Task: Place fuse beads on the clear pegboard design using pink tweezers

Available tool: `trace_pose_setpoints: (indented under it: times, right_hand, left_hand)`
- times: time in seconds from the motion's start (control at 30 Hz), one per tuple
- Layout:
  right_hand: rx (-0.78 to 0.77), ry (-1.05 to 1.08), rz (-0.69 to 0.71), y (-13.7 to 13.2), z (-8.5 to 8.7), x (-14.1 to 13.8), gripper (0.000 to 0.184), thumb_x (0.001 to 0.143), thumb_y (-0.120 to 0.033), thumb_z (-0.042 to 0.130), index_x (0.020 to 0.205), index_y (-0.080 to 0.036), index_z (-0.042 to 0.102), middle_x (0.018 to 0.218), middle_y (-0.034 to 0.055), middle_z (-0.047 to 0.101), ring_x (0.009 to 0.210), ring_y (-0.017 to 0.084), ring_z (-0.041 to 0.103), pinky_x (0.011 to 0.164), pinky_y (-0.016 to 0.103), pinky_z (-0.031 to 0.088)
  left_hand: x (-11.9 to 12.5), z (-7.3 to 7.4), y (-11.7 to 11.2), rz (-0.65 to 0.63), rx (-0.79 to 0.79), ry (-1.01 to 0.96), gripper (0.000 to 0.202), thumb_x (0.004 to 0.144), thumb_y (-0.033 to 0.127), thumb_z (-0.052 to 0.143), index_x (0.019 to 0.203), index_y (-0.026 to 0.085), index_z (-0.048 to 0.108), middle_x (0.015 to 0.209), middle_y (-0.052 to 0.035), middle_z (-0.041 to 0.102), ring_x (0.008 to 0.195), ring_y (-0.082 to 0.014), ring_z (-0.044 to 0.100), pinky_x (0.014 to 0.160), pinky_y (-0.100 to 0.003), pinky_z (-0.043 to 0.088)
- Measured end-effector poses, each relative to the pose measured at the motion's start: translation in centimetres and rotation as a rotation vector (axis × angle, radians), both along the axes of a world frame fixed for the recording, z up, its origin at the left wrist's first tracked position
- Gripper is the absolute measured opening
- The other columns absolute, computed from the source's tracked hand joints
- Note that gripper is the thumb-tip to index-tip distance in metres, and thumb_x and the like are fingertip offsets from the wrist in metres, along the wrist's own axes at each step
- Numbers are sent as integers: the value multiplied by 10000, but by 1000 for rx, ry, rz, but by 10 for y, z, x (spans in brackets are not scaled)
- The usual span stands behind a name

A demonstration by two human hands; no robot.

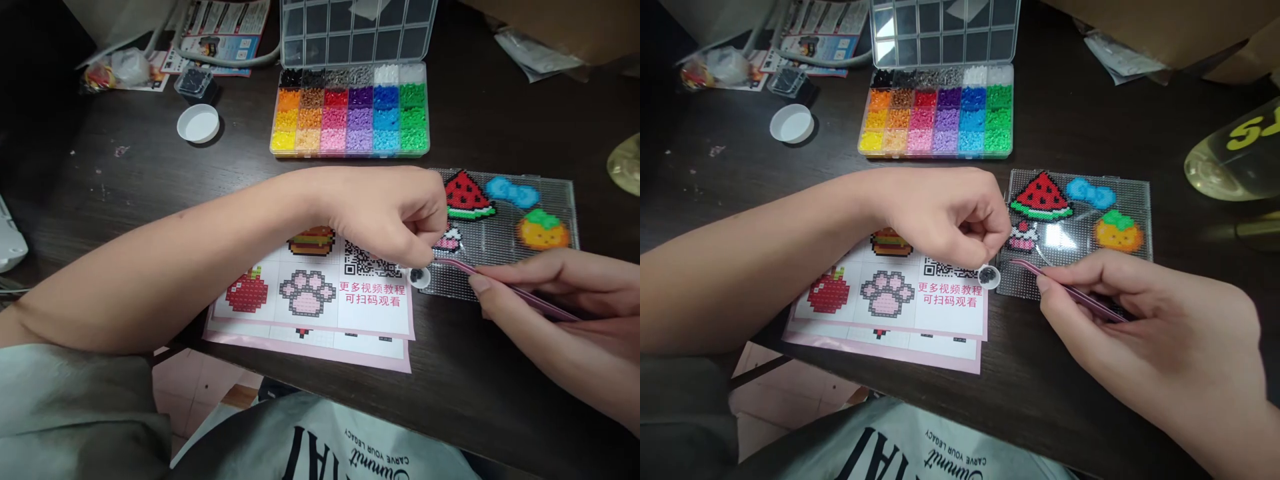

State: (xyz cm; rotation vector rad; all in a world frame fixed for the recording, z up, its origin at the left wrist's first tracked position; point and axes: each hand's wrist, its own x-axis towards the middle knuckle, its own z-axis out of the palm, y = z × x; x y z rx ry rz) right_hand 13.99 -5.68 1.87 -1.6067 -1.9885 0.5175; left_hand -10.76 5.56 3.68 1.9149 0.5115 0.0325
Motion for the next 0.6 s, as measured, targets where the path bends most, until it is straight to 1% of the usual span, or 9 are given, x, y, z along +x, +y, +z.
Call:
trace_pose_setpoints:
  times: [0.07,0.17,0.23,0.4,0.47,0.6]
  right_hand:
    - [-29,-30,25,3,7,-6,14,826,-254,812,839,-254,810,680,-21,772,490,114,652,454,216,459]
    - [14,51,143,9,13,-14,117,839,-176,721,736,-221,754,538,-38,681,396,89,560,382,189,406]
    - [11,55,161,12,12,-16,136,843,-150,699,732,-216,743,535,-40,673,390,88,544,367,189,399]
    - [-20,32,138,10,9,-14,136,856,-145,698,750,-221,735,623,-22,740,415,93,557,386,199,435]
    - [-13,31,142,9,9,-13,145,869,-149,696,750,-224,730,626,-24,742,422,94,558,390,203,437]
    - [-5,42,143,8,7,-11,137,897,-167,695,786,-233,739,648,-29,748,436,92,556,402,212,439]
  left_hand:
    - [0,1,0,-2,1,8,212,792,52,567,624,157,642,556,48,523,534,-65,421,536,-249,281]
    - [0,4,0,-9,3,69,217,795,46,531,682,142,689,585,41,573,541,-65,413,514,-242,287]
    - [1,5,0,11,-34,114,227,783,38,513,690,145,690,584,48,576,531,-64,420,501,-224,319]
    - [2,7,0,48,-105,163,222,770,24,517,638,156,639,501,90,470,463,-44,387,444,-177,294]
    - [3,8,-1,55,-120,164,230,767,9,514,629,150,632,477,97,452,442,-34,368,431,-163,278]
    - [4,9,-1,68,-130,168,218,750,8,533,613,155,618,473,104,434,435,-33,375,423,-154,283]
